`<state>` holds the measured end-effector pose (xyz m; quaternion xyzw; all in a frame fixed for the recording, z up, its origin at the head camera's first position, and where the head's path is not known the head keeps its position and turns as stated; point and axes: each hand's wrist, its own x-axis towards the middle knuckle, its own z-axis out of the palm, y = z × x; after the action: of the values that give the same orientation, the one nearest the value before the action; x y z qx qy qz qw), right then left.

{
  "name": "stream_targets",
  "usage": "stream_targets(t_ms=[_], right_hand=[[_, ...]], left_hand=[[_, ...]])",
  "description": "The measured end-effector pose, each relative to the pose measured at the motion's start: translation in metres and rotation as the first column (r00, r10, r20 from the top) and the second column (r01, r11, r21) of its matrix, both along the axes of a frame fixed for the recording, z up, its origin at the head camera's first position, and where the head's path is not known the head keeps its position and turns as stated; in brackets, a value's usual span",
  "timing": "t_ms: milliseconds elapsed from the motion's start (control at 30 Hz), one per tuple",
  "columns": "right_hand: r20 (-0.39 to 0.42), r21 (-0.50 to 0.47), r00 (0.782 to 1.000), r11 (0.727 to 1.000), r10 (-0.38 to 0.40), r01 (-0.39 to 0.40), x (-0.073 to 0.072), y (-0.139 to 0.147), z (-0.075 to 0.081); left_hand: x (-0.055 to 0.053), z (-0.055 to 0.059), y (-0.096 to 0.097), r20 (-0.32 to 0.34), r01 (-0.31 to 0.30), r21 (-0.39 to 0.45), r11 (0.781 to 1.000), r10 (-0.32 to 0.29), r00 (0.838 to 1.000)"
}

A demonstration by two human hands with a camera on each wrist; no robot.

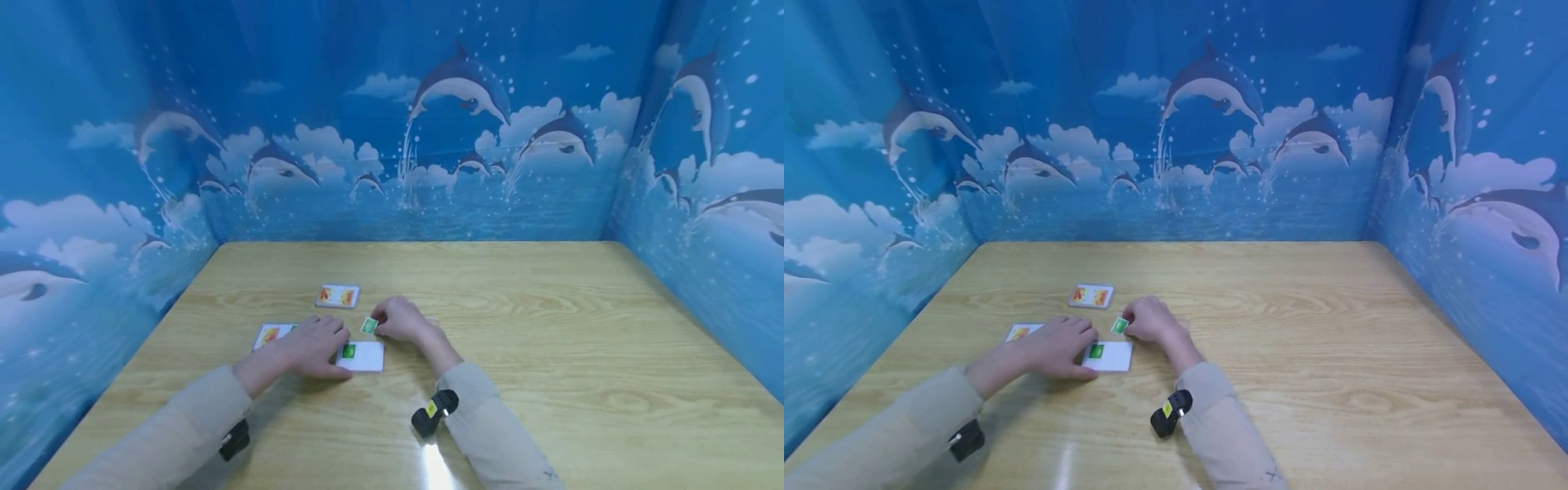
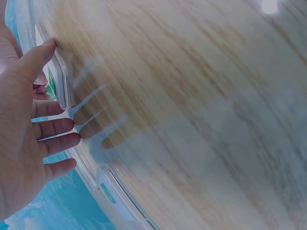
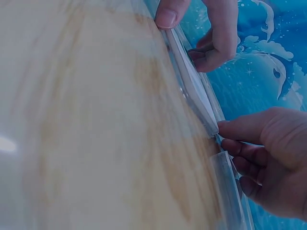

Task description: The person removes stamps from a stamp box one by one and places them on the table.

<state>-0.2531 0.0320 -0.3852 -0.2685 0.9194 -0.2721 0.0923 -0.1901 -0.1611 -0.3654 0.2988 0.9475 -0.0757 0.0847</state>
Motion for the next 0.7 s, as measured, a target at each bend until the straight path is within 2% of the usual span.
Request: stream_targets(t_ms=[167,267,400,533,700], right_hand=[[-0.014,-0.045,1.0,0.999,0.0,-0.001,-0.001,0.0,-0.001],[-0.005,-0.106,1.0,0.994,0.007,-0.007,-0.001,0.001,-0.001],[0.069,-0.177,0.997,0.984,0.028,-0.015,0.001,-0.001,0.0],[0.158,-0.238,0.985,0.971,0.07,-0.031,0.006,-0.005,0.005],[0.213,-0.256,0.972,0.966,0.102,-0.045,0.014,-0.01,0.007]], left_hand=[[0.001,-0.001,-0.001,-0.003,-0.004,0.004,1.0,0.004,1.0],[0.001,-0.001,-0.003,-0.002,-0.004,0.018,1.0,0.004,1.0],[0.001,-0.001,-0.006,0.014,-0.018,0.04,0.999,0.018,1.0],[0.001,0.001,-0.009,0.036,-0.028,0.06,0.998,0.026,0.999],[0.0,0.002,-0.01,0.048,-0.027,0.07,0.997,0.024,0.999]])
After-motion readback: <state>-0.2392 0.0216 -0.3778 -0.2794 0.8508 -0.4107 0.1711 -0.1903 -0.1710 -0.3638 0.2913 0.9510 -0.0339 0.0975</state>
